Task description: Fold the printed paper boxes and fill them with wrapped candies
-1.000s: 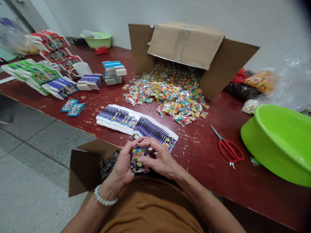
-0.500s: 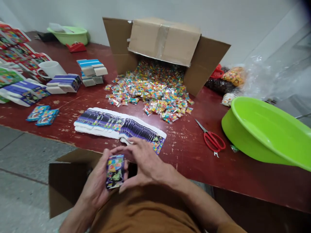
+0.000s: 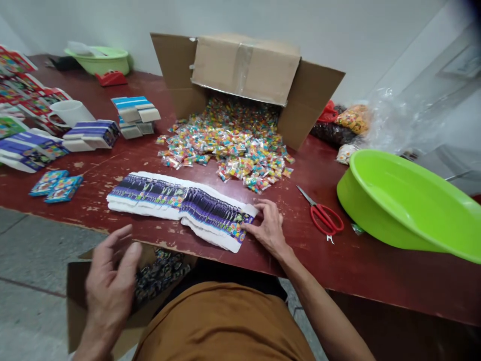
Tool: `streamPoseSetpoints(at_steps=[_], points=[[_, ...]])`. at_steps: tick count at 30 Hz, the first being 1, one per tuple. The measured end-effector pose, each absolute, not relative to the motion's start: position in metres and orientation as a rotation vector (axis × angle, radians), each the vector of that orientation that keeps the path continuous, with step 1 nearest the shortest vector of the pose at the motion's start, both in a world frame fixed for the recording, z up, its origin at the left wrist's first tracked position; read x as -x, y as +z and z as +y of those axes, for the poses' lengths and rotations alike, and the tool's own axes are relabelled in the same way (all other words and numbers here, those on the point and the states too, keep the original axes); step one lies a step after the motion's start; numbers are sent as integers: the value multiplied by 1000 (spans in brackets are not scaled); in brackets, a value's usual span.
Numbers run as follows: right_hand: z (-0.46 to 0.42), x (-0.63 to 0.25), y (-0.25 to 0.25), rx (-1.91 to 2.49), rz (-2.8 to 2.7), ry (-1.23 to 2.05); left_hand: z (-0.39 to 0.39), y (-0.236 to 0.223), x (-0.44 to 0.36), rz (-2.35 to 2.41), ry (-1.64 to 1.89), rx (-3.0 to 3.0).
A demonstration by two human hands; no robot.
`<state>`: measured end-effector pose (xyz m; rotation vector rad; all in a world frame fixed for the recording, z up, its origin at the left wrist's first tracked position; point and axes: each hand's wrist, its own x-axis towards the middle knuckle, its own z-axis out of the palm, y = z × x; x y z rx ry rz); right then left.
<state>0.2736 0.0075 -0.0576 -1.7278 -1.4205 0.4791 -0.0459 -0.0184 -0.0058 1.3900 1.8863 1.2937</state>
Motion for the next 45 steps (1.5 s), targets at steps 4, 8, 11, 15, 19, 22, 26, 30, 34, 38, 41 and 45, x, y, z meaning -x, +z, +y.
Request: streamPoseSetpoints(at_steps=[4, 8, 11, 15, 19, 22, 26, 30, 34, 38, 41, 45], points=[[3, -278, -30, 1436, -1071, 887, -13, 6, -2, 1449, 1095, -1455], [-7, -267, 13, 1114, -1031, 1210, -5, 23, -35, 801, 564, -1014], [-10, -251, 31, 982, -1068, 1401, -7, 29, -49, 516, 327, -780], [-8, -237, 33, 927, -1060, 1456, -14, 24, -54, 511, 385, -707], [-8, -232, 28, 899, -1059, 1500, -15, 22, -51, 614, 473, -772], [-12, -231, 25, 905, -1043, 1513, -16, 26, -52, 694, 511, -749], [-19, -230, 21, 914, -983, 1530, -19, 29, -57, 842, 604, -727], [-22, -223, 18, 997, -934, 1482, -19, 23, -62, 923, 681, -762], [-18, -217, 16, 1104, -867, 1299, -17, 16, -64, 1029, 868, -947], [-16, -216, 11, 1163, -860, 1178, -23, 22, -66, 1114, 1186, -962], [-19, -215, 6, 1100, -961, 1161, -26, 30, -66, 1108, 1163, -934], [-20, -214, 2, 1059, -993, 1213, -21, 30, -60, 1090, 1102, -965]])
